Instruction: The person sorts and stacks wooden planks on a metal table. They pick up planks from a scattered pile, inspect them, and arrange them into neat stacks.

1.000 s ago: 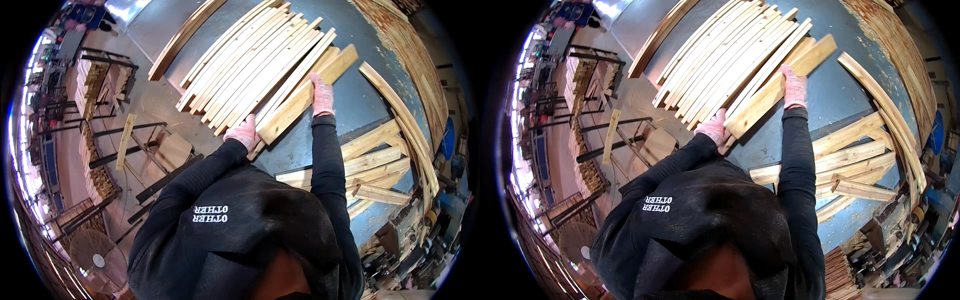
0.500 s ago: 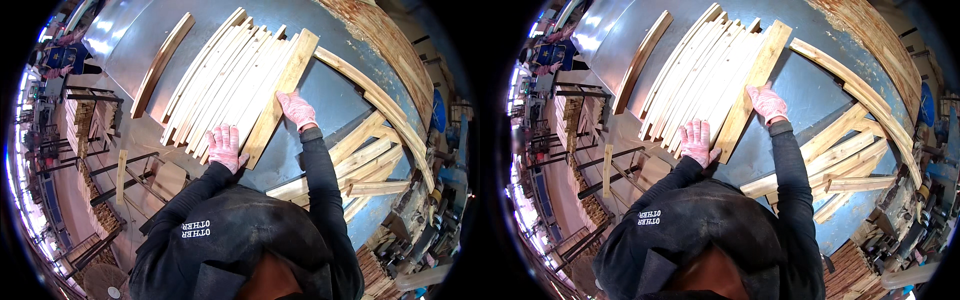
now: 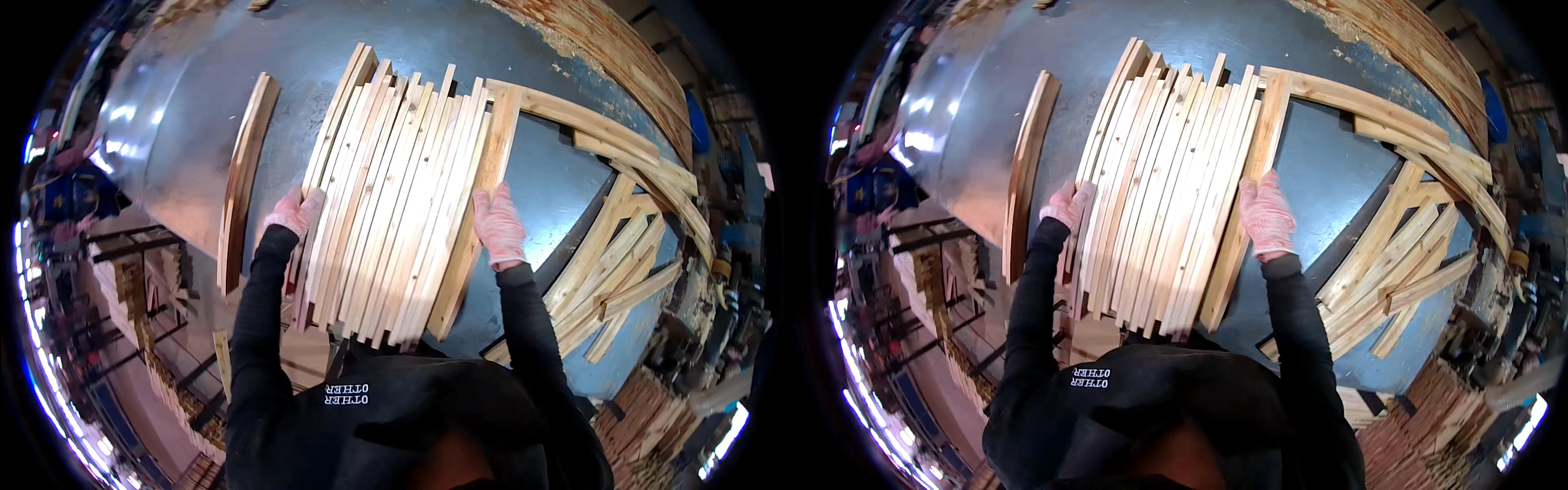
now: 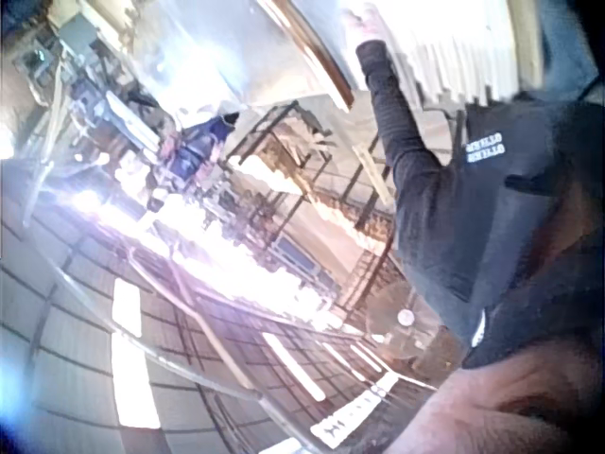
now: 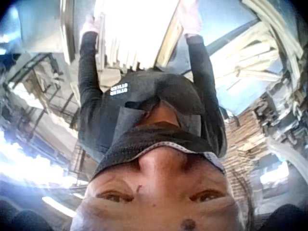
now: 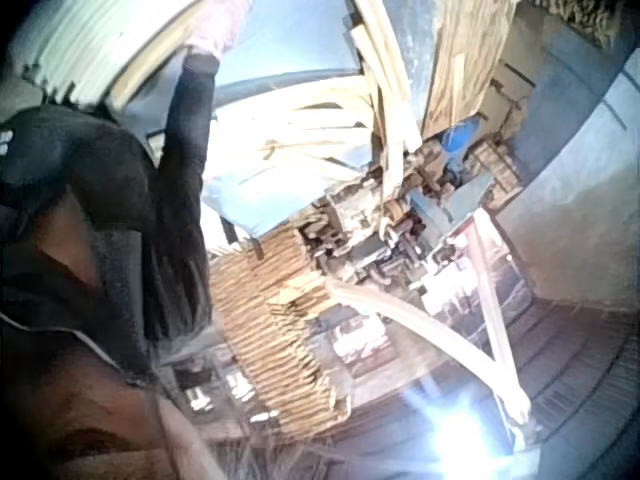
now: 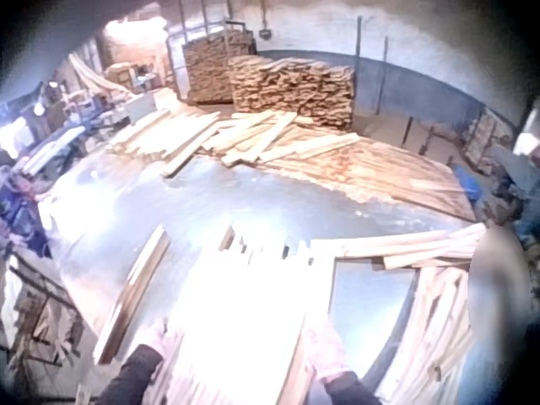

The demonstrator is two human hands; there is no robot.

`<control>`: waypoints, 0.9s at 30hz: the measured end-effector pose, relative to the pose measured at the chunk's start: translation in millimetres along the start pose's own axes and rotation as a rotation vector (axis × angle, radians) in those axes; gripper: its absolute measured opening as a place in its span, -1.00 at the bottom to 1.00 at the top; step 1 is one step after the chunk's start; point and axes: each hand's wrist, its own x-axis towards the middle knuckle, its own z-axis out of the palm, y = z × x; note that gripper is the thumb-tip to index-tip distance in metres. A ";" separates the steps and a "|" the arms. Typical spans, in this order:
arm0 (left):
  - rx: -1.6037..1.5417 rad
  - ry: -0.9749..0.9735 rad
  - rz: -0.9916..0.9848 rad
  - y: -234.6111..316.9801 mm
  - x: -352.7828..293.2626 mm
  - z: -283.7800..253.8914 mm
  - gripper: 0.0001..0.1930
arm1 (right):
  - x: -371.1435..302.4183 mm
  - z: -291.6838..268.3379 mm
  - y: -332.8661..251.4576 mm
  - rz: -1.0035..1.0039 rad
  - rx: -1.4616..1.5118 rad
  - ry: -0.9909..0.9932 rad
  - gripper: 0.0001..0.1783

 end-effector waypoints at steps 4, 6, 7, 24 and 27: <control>0.598 0.267 0.472 47.0 56.8 -28.6 -0.09 | 30.0 -7.4 13.3 -0.320 -0.486 0.086 -0.14; 0.430 0.226 0.415 66.7 99.0 -15.3 -0.09 | 66.3 8.6 26.0 -0.347 -0.244 0.147 -0.17; 0.293 0.193 0.453 68.0 107.1 -6.6 -0.10 | 79.7 24.2 36.0 -0.315 -0.057 0.153 -0.18; -1.076 -0.394 0.813 141.7 73.6 -191.0 -0.22 | 78.3 -109.4 -120.0 -0.946 0.417 0.538 -0.41; -1.202 -0.826 1.134 215.1 46.7 -268.2 -0.13 | 42.1 -196.2 -166.0 -0.853 0.700 0.331 -0.38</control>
